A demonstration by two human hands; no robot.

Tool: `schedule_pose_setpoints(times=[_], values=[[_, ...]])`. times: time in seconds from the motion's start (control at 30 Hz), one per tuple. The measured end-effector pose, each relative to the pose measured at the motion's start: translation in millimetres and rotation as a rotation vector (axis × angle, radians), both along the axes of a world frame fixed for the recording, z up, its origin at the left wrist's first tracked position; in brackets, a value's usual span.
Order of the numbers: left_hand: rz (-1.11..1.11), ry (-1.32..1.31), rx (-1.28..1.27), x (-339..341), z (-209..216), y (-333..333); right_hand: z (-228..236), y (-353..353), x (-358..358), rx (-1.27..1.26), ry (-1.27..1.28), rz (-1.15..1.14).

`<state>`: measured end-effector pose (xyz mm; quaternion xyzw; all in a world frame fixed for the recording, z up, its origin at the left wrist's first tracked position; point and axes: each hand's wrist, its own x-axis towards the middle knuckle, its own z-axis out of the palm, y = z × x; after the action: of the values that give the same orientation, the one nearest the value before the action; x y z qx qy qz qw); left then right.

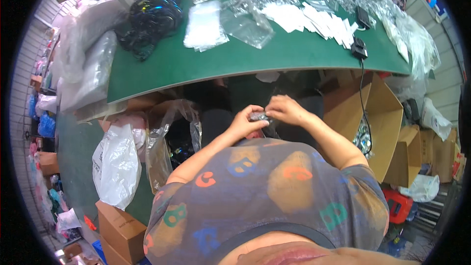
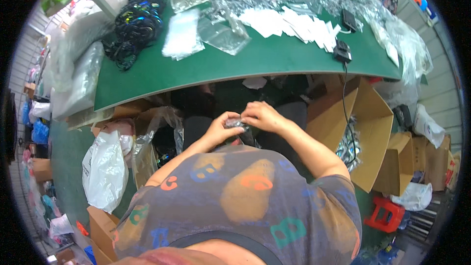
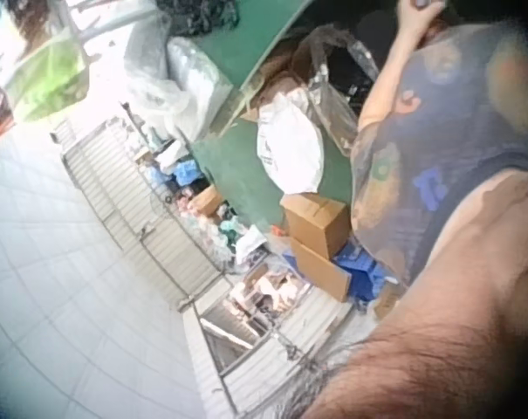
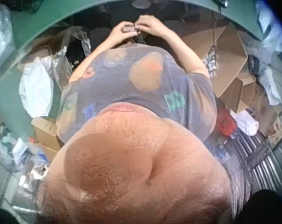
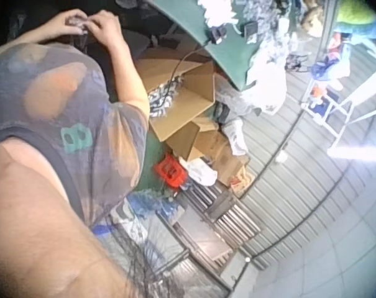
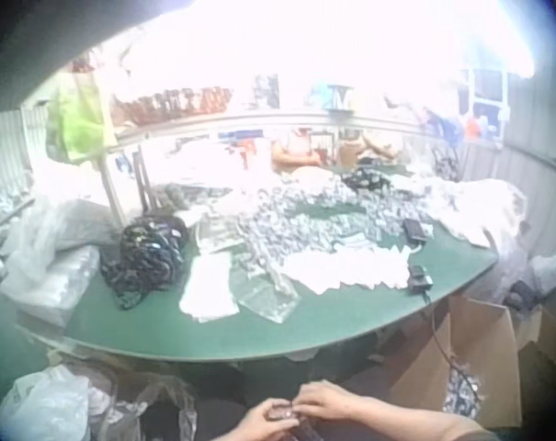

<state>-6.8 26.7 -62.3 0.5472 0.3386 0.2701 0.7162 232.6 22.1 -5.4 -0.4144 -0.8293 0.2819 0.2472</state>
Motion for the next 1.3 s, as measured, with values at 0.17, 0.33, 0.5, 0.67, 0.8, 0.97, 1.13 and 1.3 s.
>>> schedule_pose_setpoints(times=[0.17,0.33,0.5,0.67,0.8,0.97,1.13,1.3], values=[[-0.004,-0.047,0.105,-13,32,-1,42,-11,-16,0.008,-0.05,0.021],[0.006,0.263,1.09,-26,71,3,64,-17,-20,0.062,-0.128,0.145],[0.035,0.285,1.348,-30,97,-4,101,-20,-14,-0.001,-0.137,0.195],[0.039,0.171,1.32,-32,122,5,158,-31,11,-0.077,-0.177,0.107],[0.223,0.239,1.264,-63,131,44,224,-68,92,-0.015,-0.062,-0.284],[0.682,0.329,1.482,-131,200,160,296,-194,196,-0.009,0.104,-1.031],[0.771,0.853,1.42,-214,199,299,281,-268,300,0.048,-0.069,-1.265],[0.325,1.405,1.318,-221,183,359,228,-255,317,0.071,-0.316,-1.311]])
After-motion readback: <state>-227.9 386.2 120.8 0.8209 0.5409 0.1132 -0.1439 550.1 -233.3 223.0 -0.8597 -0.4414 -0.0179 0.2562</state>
